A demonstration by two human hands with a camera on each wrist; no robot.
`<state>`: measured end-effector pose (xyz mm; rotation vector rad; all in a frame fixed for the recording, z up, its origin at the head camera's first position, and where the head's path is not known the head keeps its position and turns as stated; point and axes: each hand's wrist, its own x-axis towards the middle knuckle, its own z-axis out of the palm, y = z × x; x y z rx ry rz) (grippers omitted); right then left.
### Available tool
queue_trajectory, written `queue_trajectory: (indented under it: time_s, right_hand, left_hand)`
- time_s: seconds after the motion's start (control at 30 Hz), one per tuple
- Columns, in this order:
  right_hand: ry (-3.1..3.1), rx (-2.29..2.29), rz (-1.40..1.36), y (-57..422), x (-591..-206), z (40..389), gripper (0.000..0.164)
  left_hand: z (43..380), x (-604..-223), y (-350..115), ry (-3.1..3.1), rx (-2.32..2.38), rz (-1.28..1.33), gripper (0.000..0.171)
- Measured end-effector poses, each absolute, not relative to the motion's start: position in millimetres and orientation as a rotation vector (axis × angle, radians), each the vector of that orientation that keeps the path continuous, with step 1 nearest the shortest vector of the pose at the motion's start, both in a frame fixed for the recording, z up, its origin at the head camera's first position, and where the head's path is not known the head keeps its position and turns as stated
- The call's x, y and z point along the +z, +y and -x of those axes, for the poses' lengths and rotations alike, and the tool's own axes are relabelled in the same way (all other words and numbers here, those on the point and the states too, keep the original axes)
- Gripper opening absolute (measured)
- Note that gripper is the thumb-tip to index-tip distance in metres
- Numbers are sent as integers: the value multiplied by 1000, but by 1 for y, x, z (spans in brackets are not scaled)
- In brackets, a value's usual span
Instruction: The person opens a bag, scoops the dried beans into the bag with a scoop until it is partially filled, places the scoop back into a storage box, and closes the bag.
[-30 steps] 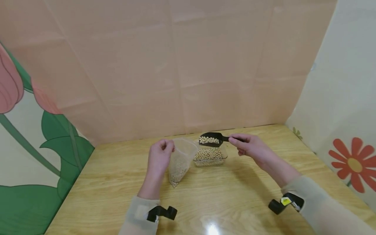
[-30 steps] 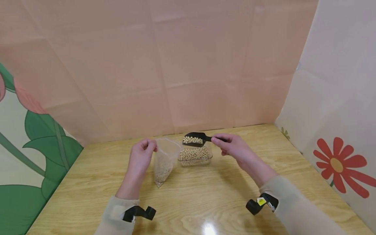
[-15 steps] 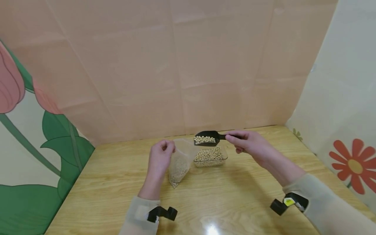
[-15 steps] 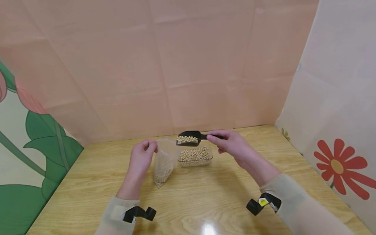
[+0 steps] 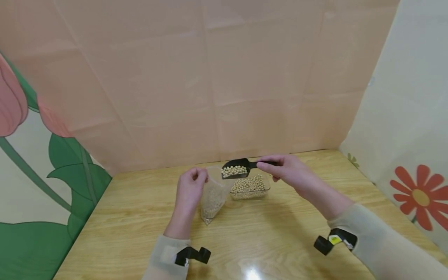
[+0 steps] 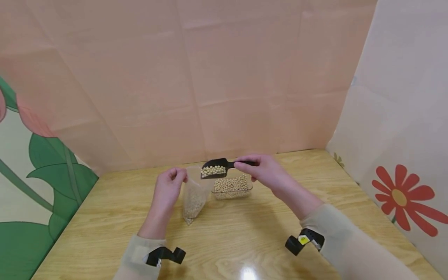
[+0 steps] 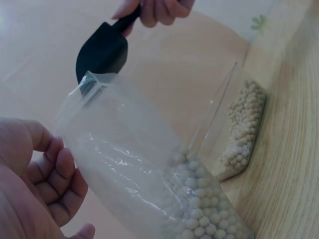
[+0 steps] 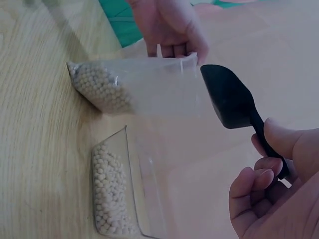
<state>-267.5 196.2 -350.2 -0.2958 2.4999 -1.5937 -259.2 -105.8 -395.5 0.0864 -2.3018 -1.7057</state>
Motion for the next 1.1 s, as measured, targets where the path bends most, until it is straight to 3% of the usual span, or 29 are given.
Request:
queue_trajectory:
  time_s: [1.1]
  right_hand:
    - [3094,-1069,744,157,-322,249,24]
  left_hand:
    - [262,-394,-106,-2305,-1710,-50,26]
